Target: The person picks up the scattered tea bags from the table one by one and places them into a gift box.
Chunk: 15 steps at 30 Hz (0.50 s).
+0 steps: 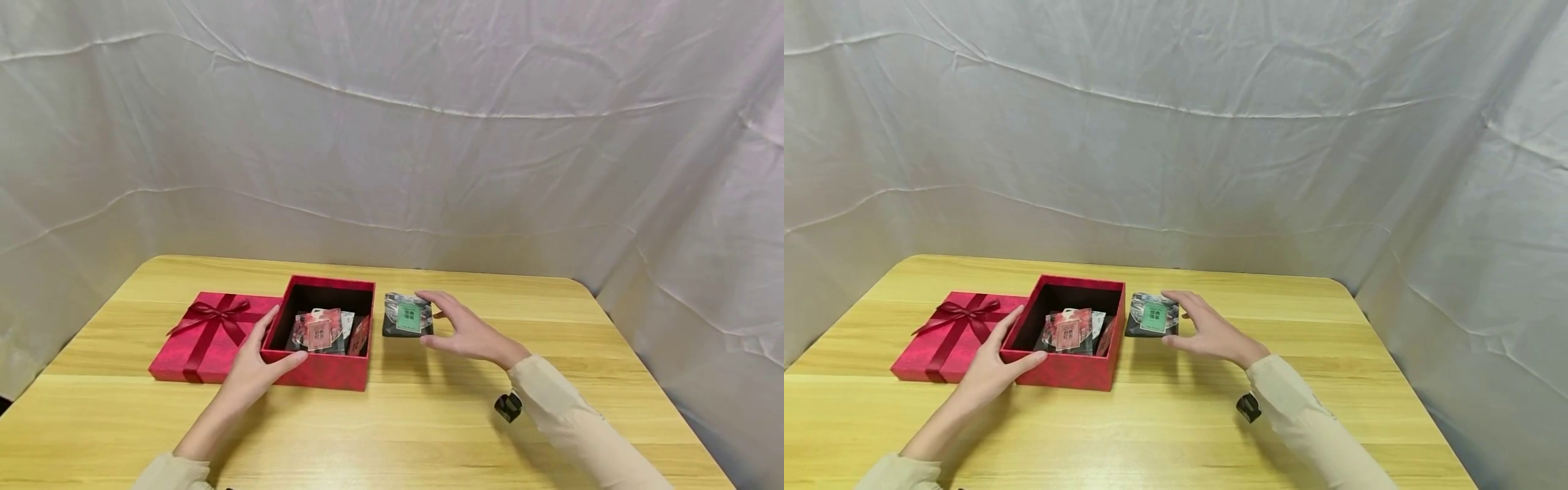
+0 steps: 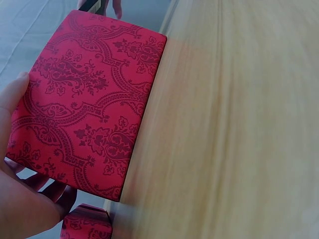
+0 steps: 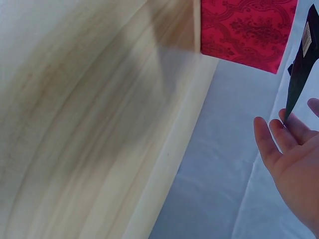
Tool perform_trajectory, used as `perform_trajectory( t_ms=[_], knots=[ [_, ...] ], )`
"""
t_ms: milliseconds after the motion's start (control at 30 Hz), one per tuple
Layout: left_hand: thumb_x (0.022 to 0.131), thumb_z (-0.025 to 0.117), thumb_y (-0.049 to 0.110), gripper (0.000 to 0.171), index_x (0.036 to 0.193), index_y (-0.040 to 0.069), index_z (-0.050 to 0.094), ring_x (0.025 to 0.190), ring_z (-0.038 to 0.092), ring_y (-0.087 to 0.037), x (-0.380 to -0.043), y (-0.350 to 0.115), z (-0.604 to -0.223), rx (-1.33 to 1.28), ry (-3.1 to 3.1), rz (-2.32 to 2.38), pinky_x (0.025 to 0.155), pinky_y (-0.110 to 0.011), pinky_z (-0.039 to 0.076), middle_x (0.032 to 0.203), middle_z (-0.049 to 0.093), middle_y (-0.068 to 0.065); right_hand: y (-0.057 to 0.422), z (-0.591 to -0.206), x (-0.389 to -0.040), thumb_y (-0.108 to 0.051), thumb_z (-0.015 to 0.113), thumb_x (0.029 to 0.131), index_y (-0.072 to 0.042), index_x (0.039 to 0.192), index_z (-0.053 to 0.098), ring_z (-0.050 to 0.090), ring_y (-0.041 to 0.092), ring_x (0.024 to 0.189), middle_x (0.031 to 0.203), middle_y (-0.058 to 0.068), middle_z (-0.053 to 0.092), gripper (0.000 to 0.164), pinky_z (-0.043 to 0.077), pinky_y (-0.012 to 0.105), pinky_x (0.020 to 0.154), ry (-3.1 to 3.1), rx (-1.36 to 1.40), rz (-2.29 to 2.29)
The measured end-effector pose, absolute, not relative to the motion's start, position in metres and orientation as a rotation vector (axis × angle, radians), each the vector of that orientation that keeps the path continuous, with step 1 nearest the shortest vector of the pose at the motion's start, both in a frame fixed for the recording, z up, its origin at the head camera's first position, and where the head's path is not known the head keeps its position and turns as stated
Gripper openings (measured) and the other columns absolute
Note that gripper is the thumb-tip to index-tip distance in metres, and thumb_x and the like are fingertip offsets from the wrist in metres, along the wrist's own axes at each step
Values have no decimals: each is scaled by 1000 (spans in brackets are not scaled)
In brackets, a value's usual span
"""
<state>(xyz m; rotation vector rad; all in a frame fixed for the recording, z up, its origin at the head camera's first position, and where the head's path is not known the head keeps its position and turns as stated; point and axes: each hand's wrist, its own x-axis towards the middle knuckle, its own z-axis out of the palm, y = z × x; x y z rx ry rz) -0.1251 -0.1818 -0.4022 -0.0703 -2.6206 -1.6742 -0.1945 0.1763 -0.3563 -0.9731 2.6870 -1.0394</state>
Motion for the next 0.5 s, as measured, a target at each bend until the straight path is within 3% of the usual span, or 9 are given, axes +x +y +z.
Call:
perform_trajectory(
  t_ms=[500],
  knots=[
    [84, 76, 34, 93, 155, 19, 18, 141, 16, -42, -124, -182, -401, -68, -2616, -1682, 102, -70, 23, 155, 22, -20, 158, -342, -198, -27, 70, 87, -11, 150, 33, 42, 28, 129, 149, 12, 36, 75, 42, 49, 100, 2679, -1049, -981]
  ],
)
